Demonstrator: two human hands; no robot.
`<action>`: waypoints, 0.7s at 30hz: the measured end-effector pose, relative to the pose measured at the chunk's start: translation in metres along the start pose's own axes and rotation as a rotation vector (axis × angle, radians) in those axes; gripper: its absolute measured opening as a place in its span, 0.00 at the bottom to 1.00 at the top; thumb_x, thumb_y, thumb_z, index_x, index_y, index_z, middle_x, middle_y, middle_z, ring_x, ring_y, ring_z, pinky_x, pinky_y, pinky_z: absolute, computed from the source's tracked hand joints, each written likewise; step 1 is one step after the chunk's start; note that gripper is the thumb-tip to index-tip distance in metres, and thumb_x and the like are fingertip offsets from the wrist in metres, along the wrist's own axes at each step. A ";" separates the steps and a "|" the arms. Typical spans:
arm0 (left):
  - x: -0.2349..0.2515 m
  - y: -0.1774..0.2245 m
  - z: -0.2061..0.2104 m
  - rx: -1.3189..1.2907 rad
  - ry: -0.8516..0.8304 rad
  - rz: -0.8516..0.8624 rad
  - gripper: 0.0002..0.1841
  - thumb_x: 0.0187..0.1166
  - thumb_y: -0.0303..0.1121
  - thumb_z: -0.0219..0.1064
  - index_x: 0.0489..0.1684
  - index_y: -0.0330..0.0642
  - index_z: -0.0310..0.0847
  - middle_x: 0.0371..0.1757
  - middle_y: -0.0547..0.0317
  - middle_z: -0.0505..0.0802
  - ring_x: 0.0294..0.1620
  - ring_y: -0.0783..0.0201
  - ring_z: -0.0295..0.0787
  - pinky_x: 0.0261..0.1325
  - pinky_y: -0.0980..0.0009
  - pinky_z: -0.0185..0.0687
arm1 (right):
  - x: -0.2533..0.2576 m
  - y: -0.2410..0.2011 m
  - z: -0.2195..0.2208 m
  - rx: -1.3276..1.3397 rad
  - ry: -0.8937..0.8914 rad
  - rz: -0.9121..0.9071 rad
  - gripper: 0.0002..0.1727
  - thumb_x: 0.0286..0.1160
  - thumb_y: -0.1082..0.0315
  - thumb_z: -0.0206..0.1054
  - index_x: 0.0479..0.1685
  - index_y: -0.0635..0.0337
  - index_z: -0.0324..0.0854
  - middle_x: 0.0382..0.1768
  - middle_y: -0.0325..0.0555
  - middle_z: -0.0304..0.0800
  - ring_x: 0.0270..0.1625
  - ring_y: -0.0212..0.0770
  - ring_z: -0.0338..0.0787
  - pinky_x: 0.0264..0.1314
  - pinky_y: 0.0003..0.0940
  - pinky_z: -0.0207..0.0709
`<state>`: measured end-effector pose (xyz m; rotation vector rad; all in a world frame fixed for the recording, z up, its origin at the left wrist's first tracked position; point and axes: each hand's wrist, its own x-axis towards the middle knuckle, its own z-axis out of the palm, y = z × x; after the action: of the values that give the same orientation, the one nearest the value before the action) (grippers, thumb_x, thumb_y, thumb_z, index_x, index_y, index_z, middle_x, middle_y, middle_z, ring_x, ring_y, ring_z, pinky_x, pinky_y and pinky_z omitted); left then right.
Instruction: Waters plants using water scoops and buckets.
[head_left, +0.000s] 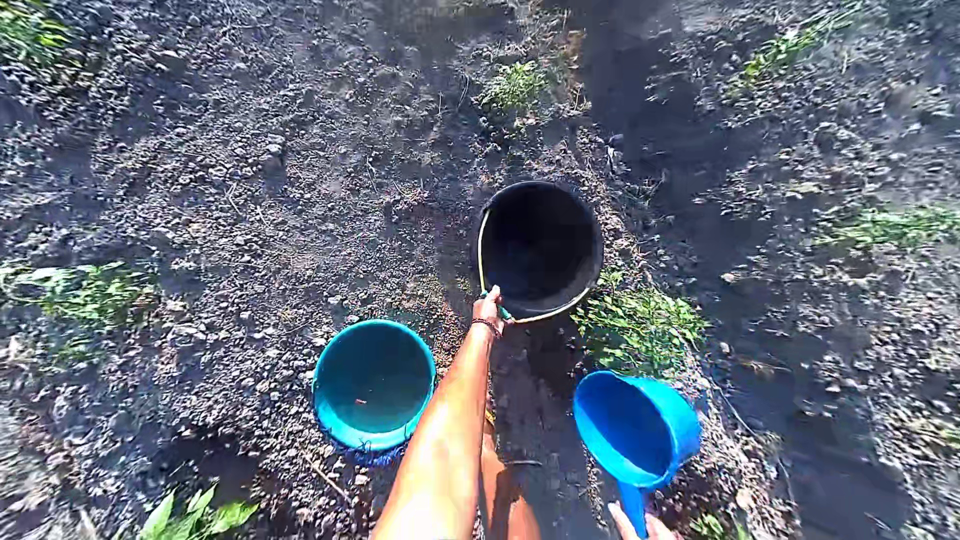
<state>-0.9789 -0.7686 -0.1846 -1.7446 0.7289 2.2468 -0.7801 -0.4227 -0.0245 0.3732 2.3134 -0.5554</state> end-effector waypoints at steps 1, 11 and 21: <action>0.000 -0.001 -0.007 0.080 -0.005 -0.002 0.22 0.93 0.48 0.53 0.66 0.37 0.72 0.44 0.47 0.81 0.36 0.55 0.78 0.41 0.53 0.82 | -0.004 -0.001 0.008 0.028 0.011 -0.004 0.24 0.77 0.57 0.70 0.46 0.78 0.86 0.32 0.64 0.90 0.33 0.53 0.91 0.46 0.57 0.84; -0.096 0.045 -0.197 1.021 0.388 0.456 0.31 0.78 0.48 0.72 0.77 0.40 0.74 0.71 0.33 0.85 0.70 0.36 0.83 0.71 0.36 0.75 | -0.033 -0.076 0.058 -0.137 0.029 -0.230 0.25 0.71 0.58 0.75 0.45 0.80 0.87 0.30 0.69 0.91 0.36 0.65 0.93 0.47 0.68 0.82; -0.101 -0.114 -0.427 -0.184 0.673 -0.190 0.44 0.82 0.50 0.70 0.94 0.47 0.47 0.88 0.30 0.64 0.81 0.29 0.67 0.68 0.29 0.73 | 0.057 -0.257 0.183 -1.119 -0.702 -0.751 0.37 0.90 0.66 0.53 0.97 0.35 0.46 0.68 0.71 0.81 0.62 0.71 0.87 0.61 0.66 0.80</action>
<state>-0.5368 -0.8692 -0.1945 -2.5728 0.4352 1.6319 -0.8202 -0.7283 -0.1115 -1.0689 1.6473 0.3105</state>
